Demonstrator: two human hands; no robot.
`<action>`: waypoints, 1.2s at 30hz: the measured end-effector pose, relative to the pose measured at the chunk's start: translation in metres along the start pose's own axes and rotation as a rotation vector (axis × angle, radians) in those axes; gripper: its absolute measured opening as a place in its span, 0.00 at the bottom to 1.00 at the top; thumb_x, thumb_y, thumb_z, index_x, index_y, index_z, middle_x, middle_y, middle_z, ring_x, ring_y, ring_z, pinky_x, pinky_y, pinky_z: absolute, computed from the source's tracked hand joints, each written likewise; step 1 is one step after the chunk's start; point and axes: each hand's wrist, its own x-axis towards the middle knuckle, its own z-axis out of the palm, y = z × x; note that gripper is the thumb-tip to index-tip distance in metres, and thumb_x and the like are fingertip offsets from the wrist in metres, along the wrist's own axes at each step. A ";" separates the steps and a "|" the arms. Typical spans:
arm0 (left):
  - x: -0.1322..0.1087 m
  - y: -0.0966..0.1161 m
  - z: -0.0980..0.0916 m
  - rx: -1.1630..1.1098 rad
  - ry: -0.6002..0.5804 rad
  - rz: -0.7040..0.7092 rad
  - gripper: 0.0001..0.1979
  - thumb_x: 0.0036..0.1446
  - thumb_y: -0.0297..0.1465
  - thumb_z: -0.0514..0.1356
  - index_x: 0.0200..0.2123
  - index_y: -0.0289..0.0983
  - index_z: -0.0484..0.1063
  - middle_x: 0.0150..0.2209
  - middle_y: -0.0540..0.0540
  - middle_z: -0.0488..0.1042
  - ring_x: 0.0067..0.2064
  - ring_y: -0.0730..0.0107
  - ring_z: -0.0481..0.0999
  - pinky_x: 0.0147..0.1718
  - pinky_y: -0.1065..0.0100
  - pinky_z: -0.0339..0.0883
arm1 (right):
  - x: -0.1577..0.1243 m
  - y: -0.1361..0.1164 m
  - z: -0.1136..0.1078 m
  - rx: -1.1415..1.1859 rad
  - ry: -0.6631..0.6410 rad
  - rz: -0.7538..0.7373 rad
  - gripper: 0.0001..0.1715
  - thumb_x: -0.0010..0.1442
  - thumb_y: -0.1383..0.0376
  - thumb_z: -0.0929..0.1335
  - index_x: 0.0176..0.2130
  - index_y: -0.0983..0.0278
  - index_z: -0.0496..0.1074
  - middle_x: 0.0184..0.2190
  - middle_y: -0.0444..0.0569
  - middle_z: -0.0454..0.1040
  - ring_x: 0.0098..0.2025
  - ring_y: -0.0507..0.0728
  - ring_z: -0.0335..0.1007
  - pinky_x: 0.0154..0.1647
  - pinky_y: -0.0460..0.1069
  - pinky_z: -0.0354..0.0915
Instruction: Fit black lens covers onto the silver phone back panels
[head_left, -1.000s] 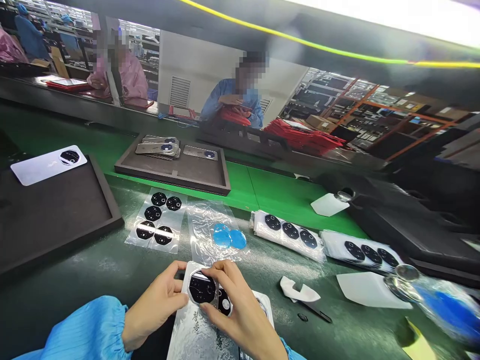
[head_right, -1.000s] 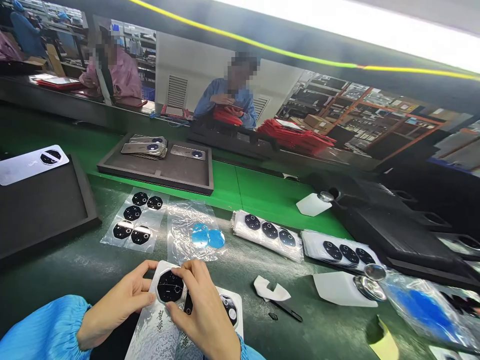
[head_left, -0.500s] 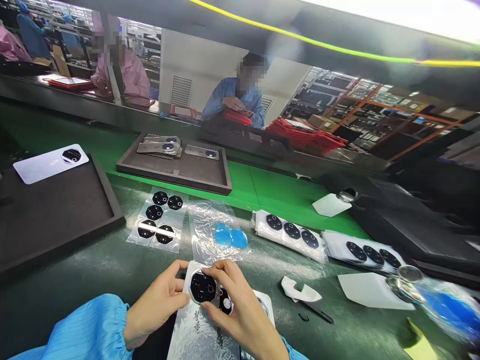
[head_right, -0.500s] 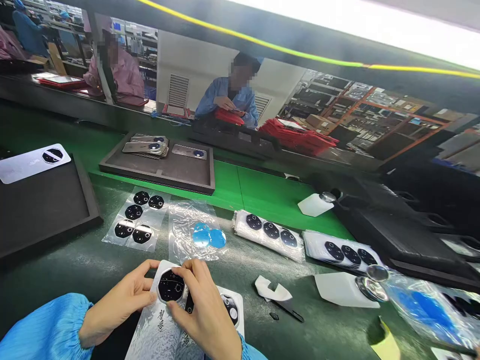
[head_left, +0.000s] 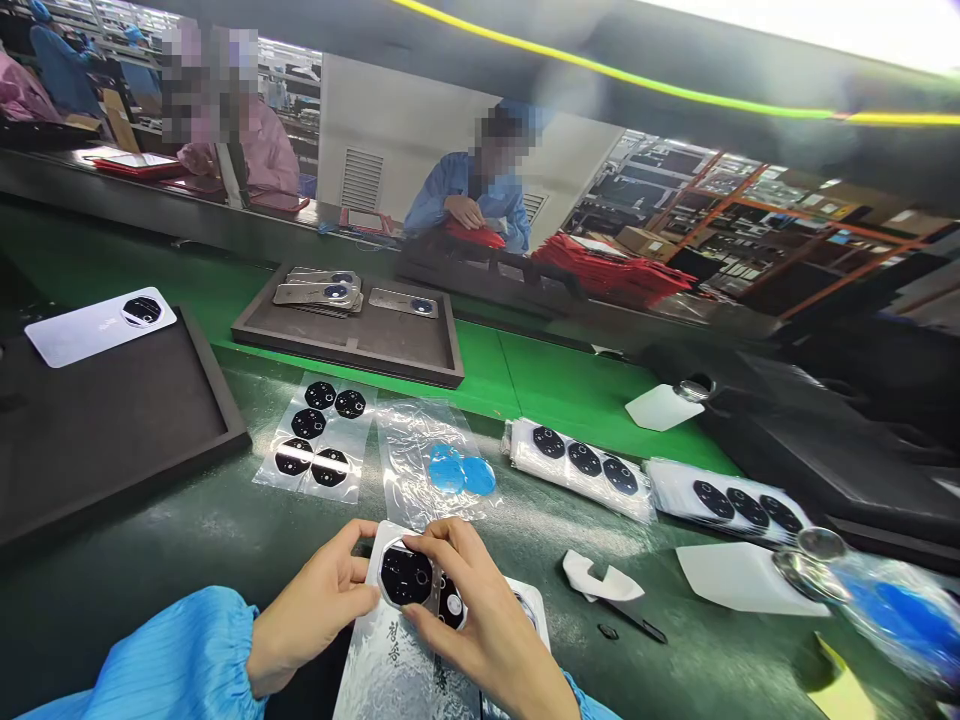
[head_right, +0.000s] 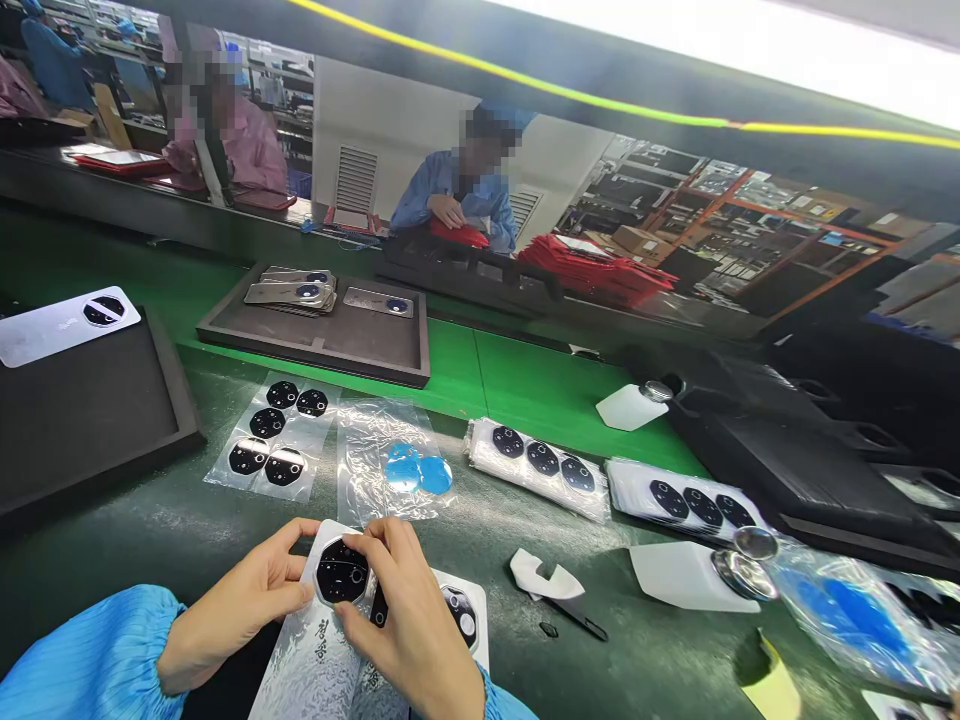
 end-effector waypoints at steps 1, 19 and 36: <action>-0.001 0.001 0.001 0.002 -0.001 -0.003 0.27 0.53 0.26 0.59 0.56 0.35 0.57 0.35 0.46 0.78 0.32 0.68 0.75 0.32 0.67 0.62 | 0.000 0.000 0.000 0.002 0.000 0.002 0.29 0.52 0.78 0.68 0.52 0.62 0.65 0.46 0.50 0.63 0.49 0.59 0.62 0.49 0.54 0.64; -0.002 0.006 0.003 0.017 0.007 -0.018 0.27 0.52 0.26 0.59 0.55 0.34 0.57 0.35 0.45 0.78 0.34 0.65 0.76 0.33 0.65 0.61 | -0.001 0.000 0.000 0.005 0.005 0.013 0.29 0.52 0.78 0.68 0.51 0.60 0.64 0.45 0.48 0.64 0.48 0.59 0.62 0.49 0.54 0.64; -0.001 0.003 0.002 0.017 -0.006 -0.013 0.25 0.52 0.28 0.60 0.53 0.36 0.57 0.33 0.49 0.76 0.34 0.66 0.76 0.34 0.66 0.61 | -0.001 0.002 -0.002 -0.062 0.014 -0.020 0.30 0.54 0.76 0.73 0.53 0.58 0.66 0.45 0.49 0.65 0.48 0.60 0.65 0.47 0.55 0.69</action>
